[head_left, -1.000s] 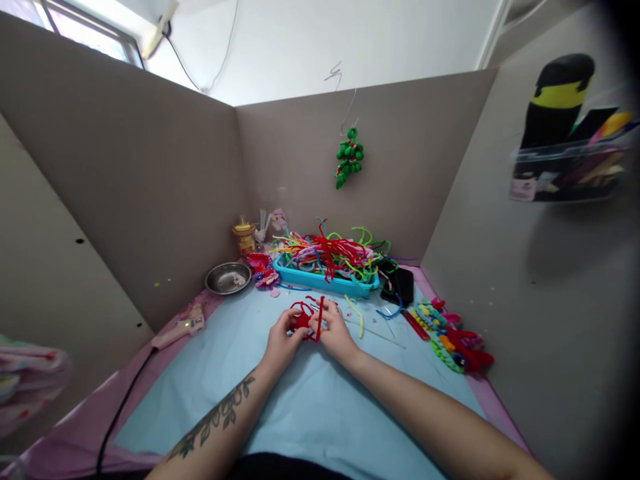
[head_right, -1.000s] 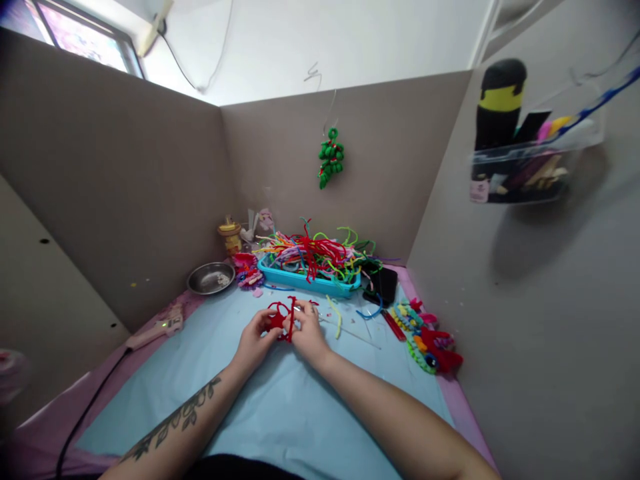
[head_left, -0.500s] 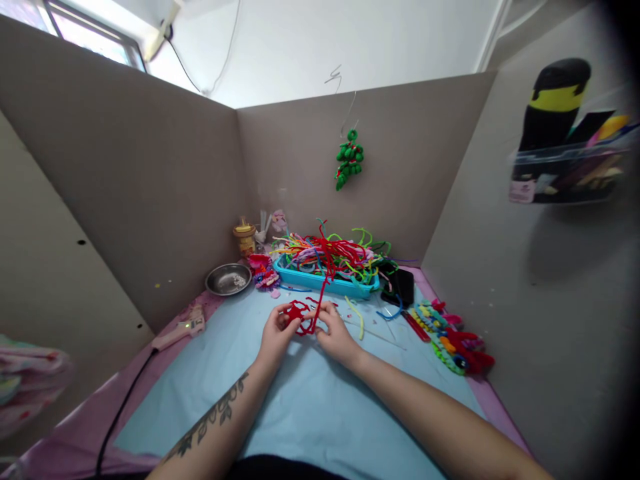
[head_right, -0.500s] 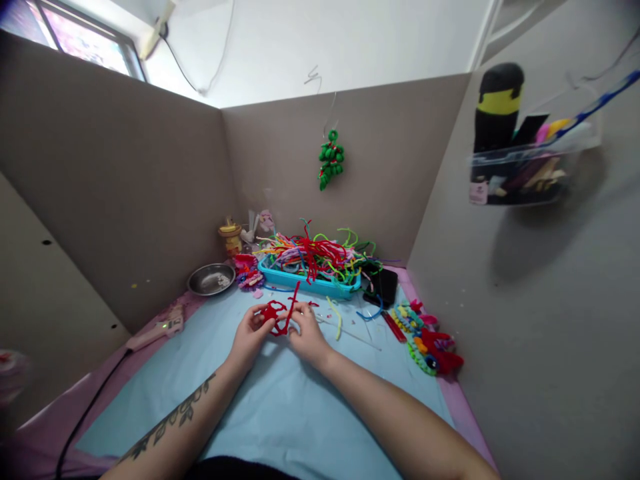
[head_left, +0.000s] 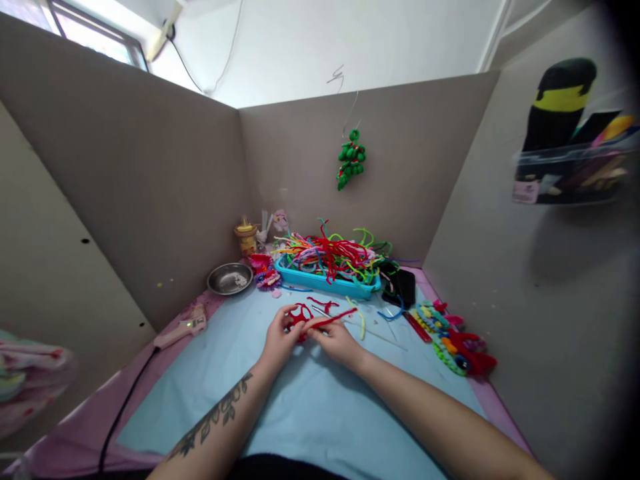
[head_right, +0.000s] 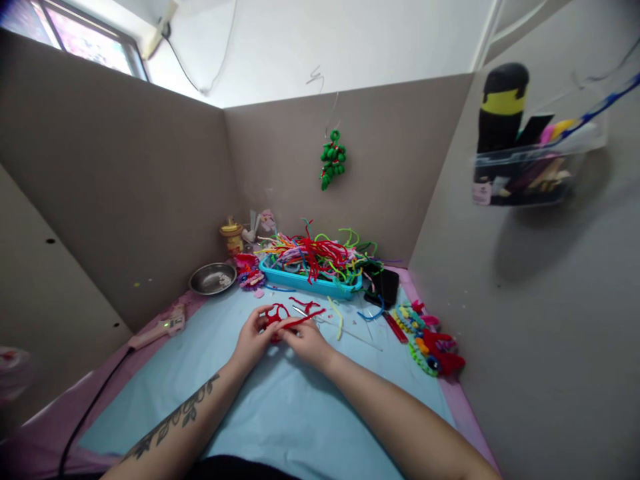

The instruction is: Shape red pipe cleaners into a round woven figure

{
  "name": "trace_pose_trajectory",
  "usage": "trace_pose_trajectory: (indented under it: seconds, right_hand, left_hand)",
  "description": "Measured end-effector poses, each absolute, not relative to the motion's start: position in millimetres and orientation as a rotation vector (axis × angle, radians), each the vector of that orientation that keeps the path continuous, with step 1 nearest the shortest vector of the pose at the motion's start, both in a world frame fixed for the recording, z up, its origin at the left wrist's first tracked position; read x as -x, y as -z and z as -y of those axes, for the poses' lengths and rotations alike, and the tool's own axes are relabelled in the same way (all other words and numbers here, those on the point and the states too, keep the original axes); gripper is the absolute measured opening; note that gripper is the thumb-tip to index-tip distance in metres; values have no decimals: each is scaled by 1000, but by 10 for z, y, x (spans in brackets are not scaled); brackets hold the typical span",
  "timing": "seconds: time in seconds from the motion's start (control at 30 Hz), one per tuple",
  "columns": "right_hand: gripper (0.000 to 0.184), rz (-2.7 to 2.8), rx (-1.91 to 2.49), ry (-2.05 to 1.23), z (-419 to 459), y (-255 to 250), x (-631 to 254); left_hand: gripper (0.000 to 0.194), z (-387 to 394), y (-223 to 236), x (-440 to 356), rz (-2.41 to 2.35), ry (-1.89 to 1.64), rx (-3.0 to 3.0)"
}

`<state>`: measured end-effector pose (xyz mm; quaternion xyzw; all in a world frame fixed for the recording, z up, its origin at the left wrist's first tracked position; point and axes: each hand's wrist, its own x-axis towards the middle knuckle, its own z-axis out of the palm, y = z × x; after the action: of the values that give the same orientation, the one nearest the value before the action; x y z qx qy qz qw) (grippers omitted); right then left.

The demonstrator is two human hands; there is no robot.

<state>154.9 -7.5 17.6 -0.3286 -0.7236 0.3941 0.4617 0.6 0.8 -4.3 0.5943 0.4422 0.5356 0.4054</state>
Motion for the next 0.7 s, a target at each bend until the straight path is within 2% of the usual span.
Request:
trace_pose_trajectory:
  seconds: [0.1, 0.27, 0.4, 0.53, 0.57, 0.7]
  right_hand:
    - [25, 1502, 849, -1084, 2, -240, -1618]
    - [27, 1183, 935, -992, -113, -333, -1745]
    - [25, 1215, 903, -1052, -127, -365, -1767]
    - [35, 1371, 840, -1120, -128, -292, -1713]
    - [35, 1418, 856, -1096, -132, -256, -1694]
    - [14, 1672, 1014, -845, -127, -128, -1630]
  left_hand:
    - [40, 37, 40, -35, -1110, -1258, -1691]
    - [41, 59, 45, -34, -1108, -1204, -1711]
    - [46, 33, 54, -29, -1082, -1218, -1618]
    - [55, -4, 42, -29, -976, -1320, -1390]
    - [57, -11, 35, -27, -949, -1351, -1333]
    - [56, -26, 25, -18, -912, -1420, -1248]
